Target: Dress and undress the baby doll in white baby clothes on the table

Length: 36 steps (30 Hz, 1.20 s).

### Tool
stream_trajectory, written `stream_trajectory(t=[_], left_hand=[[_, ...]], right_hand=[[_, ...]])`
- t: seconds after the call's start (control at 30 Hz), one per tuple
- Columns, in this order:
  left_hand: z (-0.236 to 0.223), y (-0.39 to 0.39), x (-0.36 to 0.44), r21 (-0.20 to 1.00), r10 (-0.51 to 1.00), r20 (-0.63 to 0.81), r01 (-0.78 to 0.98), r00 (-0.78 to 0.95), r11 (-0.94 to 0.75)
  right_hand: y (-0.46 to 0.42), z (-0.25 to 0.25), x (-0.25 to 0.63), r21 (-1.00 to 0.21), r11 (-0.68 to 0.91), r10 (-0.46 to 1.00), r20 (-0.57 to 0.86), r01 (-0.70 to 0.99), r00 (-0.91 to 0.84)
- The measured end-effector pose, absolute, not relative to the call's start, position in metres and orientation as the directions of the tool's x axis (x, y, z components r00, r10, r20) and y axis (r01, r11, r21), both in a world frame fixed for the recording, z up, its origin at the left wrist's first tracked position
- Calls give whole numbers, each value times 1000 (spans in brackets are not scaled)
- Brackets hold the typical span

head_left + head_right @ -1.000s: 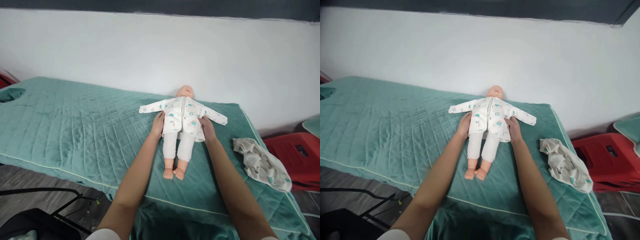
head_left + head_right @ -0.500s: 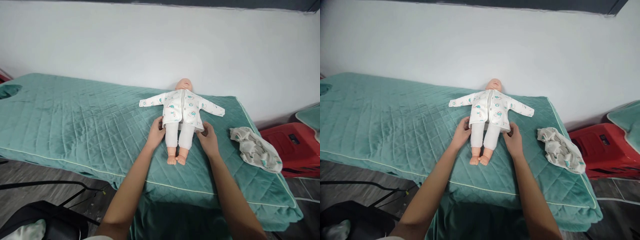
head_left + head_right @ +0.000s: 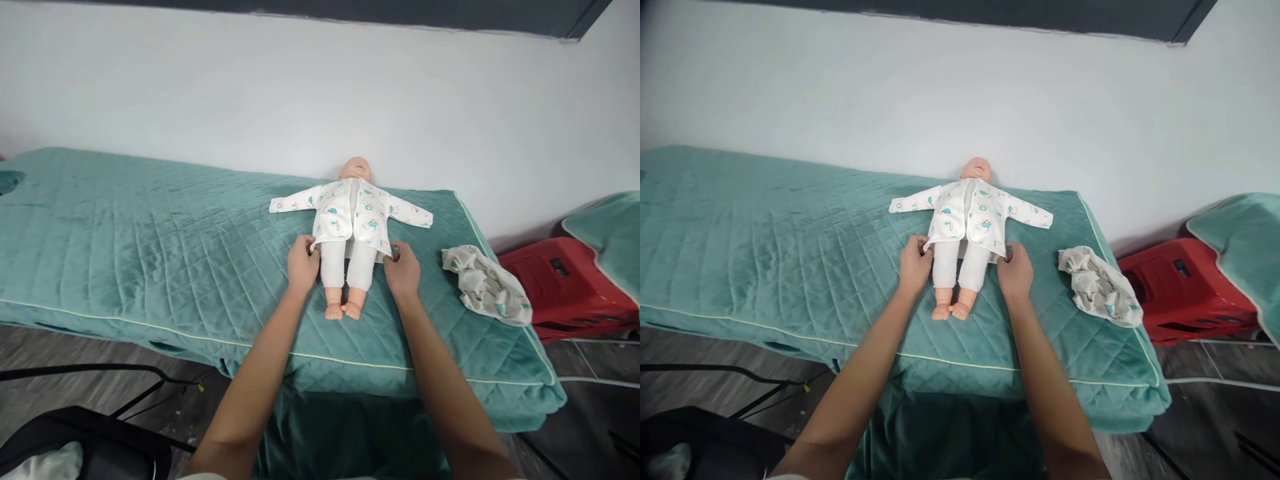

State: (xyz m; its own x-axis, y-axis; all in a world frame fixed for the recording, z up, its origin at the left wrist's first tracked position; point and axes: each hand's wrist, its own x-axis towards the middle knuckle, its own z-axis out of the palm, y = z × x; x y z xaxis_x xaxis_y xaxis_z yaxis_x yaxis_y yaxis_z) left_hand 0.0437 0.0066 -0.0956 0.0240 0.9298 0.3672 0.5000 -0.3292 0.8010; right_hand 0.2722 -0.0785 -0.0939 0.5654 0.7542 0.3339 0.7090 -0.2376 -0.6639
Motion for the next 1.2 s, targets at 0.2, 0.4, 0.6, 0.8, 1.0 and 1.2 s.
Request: stream_trajectory(t=[0.2, 0.4, 0.6, 0.8, 1.0, 1.2], left_hand=[[-91, 9, 47, 773, 839, 543, 369, 39, -517], [-82, 24, 63, 783, 820, 564, 254, 94, -567], [-85, 33, 66, 928, 926, 373, 28, -56, -372], [-92, 42, 61, 938, 972, 185, -269, -142, -218], [-91, 35, 47, 923, 969, 43, -363, -242, -131], [-90, 14, 33, 964, 955, 176, -156, -239, -216]], right_hand=[[-71, -90, 265, -600, 104, 688, 619, 793, 378], [-55, -85, 252, -582, 302, 666, 696, 755, 270], [-47, -86, 251, -698, 318, 674, 643, 642, 364], [-52, -85, 256, -936, 249, 762, 347, 248, 546], [-71, -83, 292, -987, 86, 815, -9, -137, 579], [-115, -58, 357, -776, -150, 887, 168, 613, 430]])
